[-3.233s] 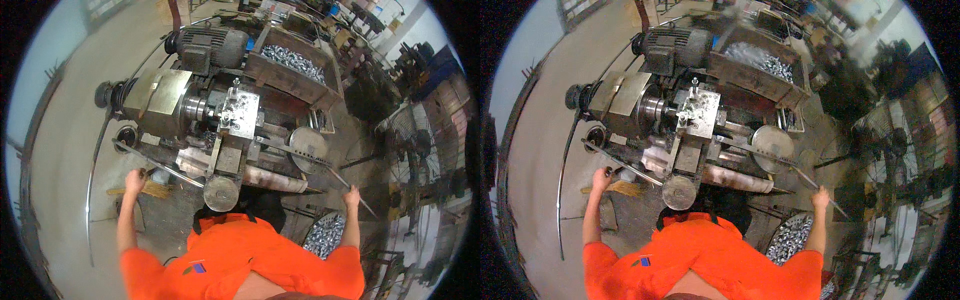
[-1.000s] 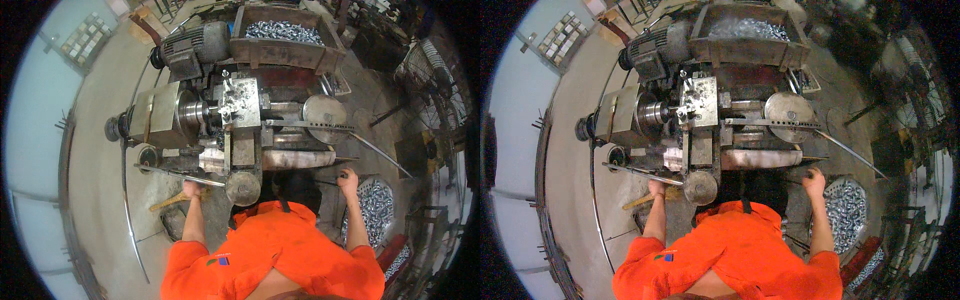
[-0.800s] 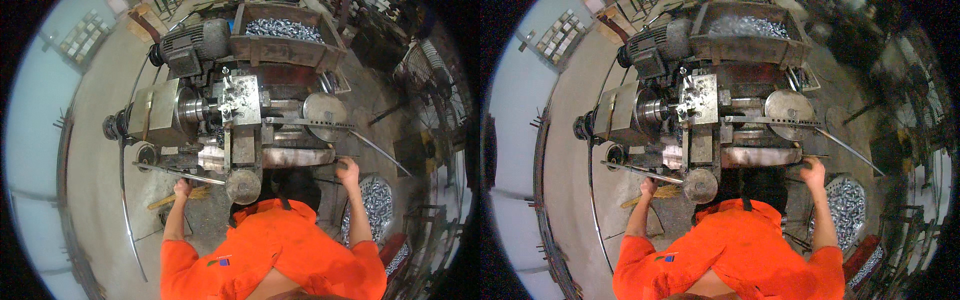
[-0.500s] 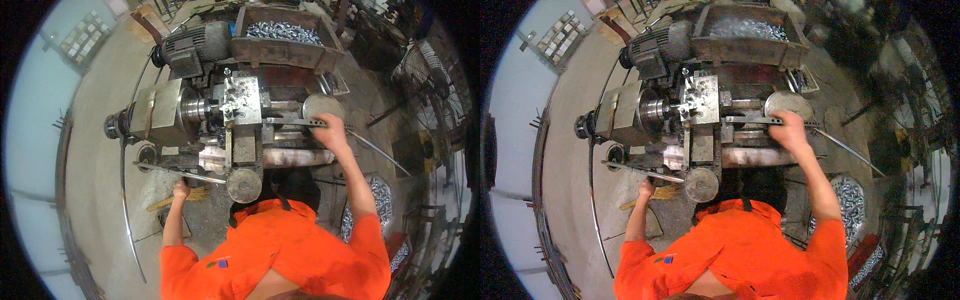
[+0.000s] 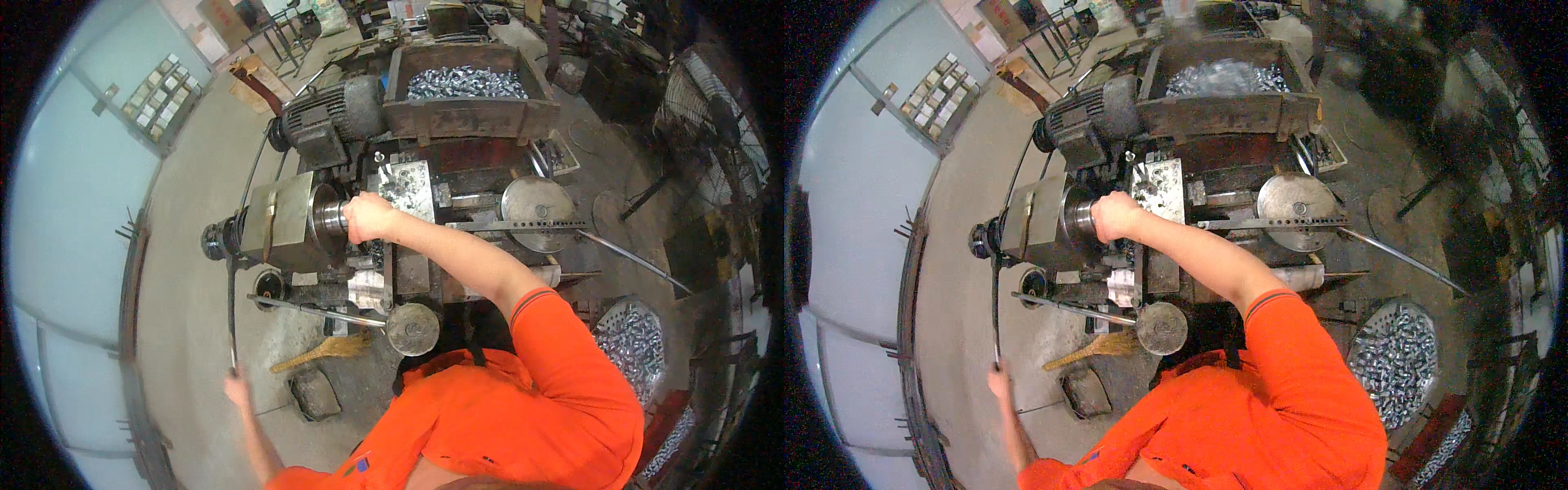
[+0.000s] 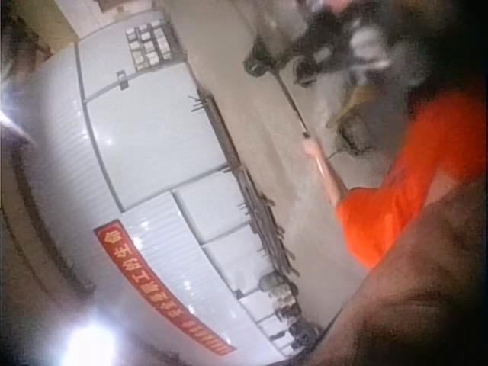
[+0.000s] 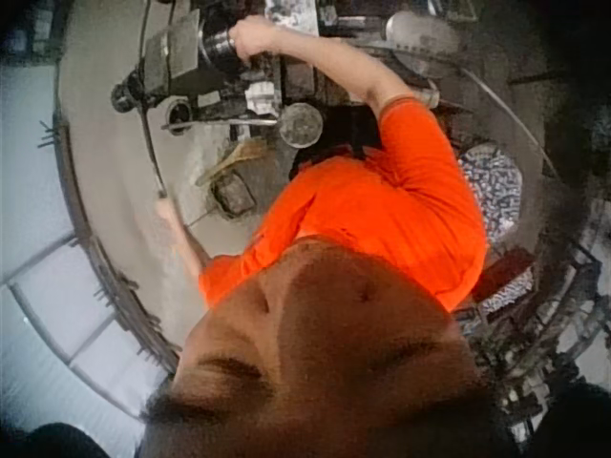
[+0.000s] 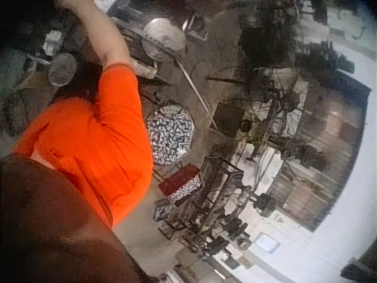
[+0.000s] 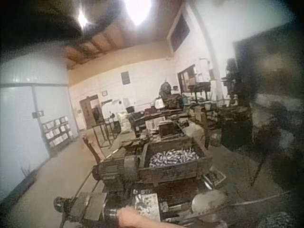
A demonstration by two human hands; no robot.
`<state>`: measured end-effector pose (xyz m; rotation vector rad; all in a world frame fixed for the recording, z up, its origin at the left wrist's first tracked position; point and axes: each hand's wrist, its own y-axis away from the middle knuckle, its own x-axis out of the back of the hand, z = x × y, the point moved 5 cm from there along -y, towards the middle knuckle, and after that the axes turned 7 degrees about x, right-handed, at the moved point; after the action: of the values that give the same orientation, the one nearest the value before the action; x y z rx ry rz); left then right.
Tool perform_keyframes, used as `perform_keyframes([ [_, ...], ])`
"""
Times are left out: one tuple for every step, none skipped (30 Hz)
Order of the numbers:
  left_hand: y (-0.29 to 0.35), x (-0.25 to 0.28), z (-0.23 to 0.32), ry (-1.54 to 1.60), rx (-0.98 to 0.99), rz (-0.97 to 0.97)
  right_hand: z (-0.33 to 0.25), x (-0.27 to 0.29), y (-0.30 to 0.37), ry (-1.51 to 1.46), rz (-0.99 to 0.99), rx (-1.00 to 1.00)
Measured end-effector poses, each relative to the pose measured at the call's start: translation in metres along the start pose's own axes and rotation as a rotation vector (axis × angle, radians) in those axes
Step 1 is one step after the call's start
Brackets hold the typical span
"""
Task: The person operates a metal turning machine in a workshop, repeatedly inserting small metal pieces into the machine, activating it with a lever, and collecting the processed parts into a nearby container. The person continues this cycle throughout the clip, handling each piece individually.
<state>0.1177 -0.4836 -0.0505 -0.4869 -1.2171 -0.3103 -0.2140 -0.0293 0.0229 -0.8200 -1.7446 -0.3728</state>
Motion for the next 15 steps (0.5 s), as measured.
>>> perform_keyframes([
  [0.042,0.004,0.035,-0.053,-0.056,0.053,0.002,0.001,0.003,-0.012,0.013,0.008],
  [0.055,0.006,0.046,-0.022,-0.051,0.034,0.002,0.004,0.003,0.003,0.000,-0.001],
  [0.064,0.007,0.052,0.003,-0.043,0.007,0.003,0.002,0.004,0.015,-0.022,-0.014],
  [0.074,0.008,0.057,0.027,-0.029,-0.015,0.003,0.002,0.004,0.021,-0.013,-0.004],
  [0.087,0.008,0.068,0.024,-0.070,-0.016,0.003,0.002,0.004,0.026,-0.003,0.004],
  [0.103,0.006,0.077,0.023,-0.103,-0.017,0.002,0.002,0.004,0.034,0.003,0.020],
  [0.112,0.004,0.083,0.023,-0.139,-0.018,0.003,0.002,0.005,0.037,-0.003,0.005],
  [0.115,0.006,0.085,-0.056,-0.172,0.118,0.005,0.003,0.006,0.041,-0.007,-0.012],
  [0.112,0.001,0.085,0.034,-0.139,-0.073,0.009,0.008,0.008,0.052,-0.006,-0.033],
  [0.105,0.009,0.082,0.118,-0.099,-0.257,0.010,0.019,0.011,0.076,-0.022,-0.074],
  [0.098,0.013,0.080,0.202,-0.063,-0.444,0.014,0.034,0.019,0.100,-0.036,-0.119],
  [0.093,0.015,0.076,0.165,-0.124,-0.481,0.018,0.057,0.029,0.067,-0.008,-0.157],
  [0.070,-0.005,0.039,0.045,-0.330,-0.369,0.028,0.074,0.032,0.107,0.032,-0.188],
  [0.067,-0.006,0.049,0.054,-0.366,-0.376,0.040,0.099,0.043,0.168,0.056,-0.223],
  [0.061,0.000,0.072,0.060,-0.417,-0.379,0.067,0.115,0.049,0.211,0.075,-0.292],
])
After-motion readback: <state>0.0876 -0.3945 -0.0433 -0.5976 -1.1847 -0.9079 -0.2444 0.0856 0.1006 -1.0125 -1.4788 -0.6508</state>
